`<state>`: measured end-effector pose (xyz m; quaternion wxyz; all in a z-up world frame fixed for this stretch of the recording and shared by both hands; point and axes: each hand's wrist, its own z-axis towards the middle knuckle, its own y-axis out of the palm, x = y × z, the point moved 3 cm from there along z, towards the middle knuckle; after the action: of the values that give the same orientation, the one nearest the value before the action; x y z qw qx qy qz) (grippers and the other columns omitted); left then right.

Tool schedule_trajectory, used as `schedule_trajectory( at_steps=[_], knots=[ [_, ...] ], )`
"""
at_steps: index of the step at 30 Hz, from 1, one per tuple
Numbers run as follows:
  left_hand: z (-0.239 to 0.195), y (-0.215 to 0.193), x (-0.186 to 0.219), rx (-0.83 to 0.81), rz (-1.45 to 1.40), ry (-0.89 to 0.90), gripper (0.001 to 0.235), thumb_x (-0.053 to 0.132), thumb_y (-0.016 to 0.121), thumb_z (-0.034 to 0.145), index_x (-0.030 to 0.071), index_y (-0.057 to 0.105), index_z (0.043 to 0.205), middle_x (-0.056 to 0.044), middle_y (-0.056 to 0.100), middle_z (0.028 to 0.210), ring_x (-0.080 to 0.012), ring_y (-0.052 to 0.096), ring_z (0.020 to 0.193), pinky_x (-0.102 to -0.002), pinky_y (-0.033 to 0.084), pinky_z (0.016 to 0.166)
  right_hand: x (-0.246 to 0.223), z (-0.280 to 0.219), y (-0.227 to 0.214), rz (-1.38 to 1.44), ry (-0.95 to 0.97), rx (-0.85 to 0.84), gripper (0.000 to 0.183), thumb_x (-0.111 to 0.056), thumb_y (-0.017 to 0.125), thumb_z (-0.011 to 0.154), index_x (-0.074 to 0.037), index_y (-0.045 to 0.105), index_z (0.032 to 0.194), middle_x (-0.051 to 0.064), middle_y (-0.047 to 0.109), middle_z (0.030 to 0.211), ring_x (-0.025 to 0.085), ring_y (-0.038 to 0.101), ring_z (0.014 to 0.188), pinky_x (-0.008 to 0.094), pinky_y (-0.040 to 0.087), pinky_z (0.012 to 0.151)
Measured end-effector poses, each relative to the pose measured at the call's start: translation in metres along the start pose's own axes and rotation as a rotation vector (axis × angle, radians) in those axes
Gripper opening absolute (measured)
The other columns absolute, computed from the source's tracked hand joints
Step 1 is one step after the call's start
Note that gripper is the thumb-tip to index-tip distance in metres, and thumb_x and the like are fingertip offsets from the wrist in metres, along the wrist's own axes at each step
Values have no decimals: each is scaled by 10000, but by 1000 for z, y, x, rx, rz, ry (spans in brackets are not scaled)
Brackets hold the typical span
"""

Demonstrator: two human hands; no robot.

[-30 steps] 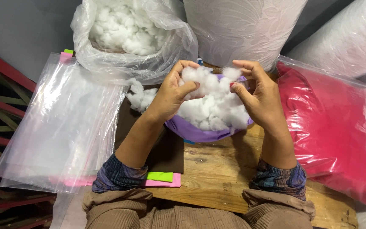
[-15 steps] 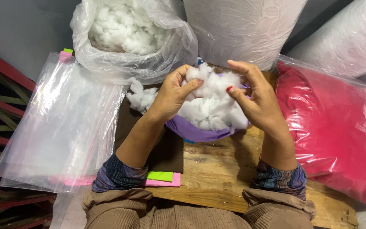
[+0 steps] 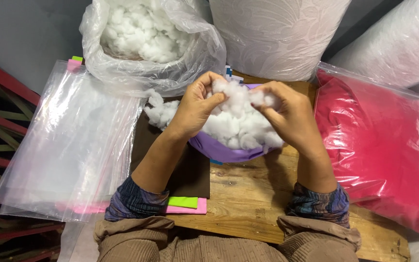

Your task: The person takes handfuls of white cotton from a large plastic bag and places them into a small purple fabric pouch. They repeatedly fluff the cotton and press it down into the pouch to fill it.

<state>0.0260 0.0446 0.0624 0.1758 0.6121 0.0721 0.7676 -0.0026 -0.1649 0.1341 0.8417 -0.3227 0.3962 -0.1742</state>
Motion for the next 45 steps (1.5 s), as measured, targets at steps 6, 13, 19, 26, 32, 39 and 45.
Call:
schedule_trajectory(
  at_steps=[6, 13, 19, 26, 32, 39, 45],
  knots=[
    [-1, 1, 8, 28, -33, 10, 149, 36, 729, 861, 66, 628, 966, -18, 636, 766, -88, 676, 638, -221, 590, 547, 11, -11, -17, 135, 139, 129, 196, -217, 797, 968, -186, 745, 1154, 35, 717, 975, 106, 601, 874, 280, 489, 815],
    [-3, 10, -13, 6, -7, -20, 153, 75, 755, 866, 79, 647, 974, -22, 663, 784, -90, 697, 647, -223, 598, 551, -27, -5, 1, 104, -1, -82, 663, -134, 847, 786, -79, 588, 1394, 214, 654, 1335, 438, 607, 1246, 531, 463, 1025],
    [-10, 19, 13, -103, -191, -90, 342, 80, 737, 860, 70, 606, 1175, -63, 638, 959, -147, 684, 840, -386, 671, 761, -9, -4, -1, -7, -39, -25, 308, -143, 789, 896, -111, 665, 1176, 146, 686, 1023, 401, 689, 957, 473, 529, 814],
    [-5, 12, 6, -80, -118, -37, 310, 41, 707, 891, 43, 580, 1174, -54, 640, 969, -117, 664, 879, -350, 669, 786, -16, -4, -16, 57, 47, -21, 346, -166, 798, 904, -150, 676, 1228, 114, 716, 1055, 324, 690, 976, 409, 509, 830],
    [-5, 15, -13, -97, -161, -57, 255, 43, 730, 906, 40, 576, 1110, -54, 644, 942, -117, 675, 858, -369, 675, 793, -27, -3, -2, 4, 160, -130, 635, -226, 832, 808, -157, 534, 1365, 191, 735, 1135, 515, 667, 1036, 581, 510, 814],
    [0, 4, -2, -32, -153, -25, 205, 73, 753, 898, 32, 596, 1025, -36, 623, 894, -104, 685, 811, -333, 686, 766, -22, -3, -13, -39, 186, -42, 387, -175, 797, 853, -251, 690, 1217, 51, 767, 898, 277, 728, 840, 360, 531, 738],
    [-3, 15, -7, -34, -205, -27, 262, 15, 805, 839, 29, 584, 979, -39, 615, 856, -107, 691, 781, -320, 677, 737, -17, -5, -6, 17, 128, -132, 578, -244, 857, 793, -209, 640, 1328, 183, 759, 1055, 444, 709, 987, 498, 537, 814]
  ],
)
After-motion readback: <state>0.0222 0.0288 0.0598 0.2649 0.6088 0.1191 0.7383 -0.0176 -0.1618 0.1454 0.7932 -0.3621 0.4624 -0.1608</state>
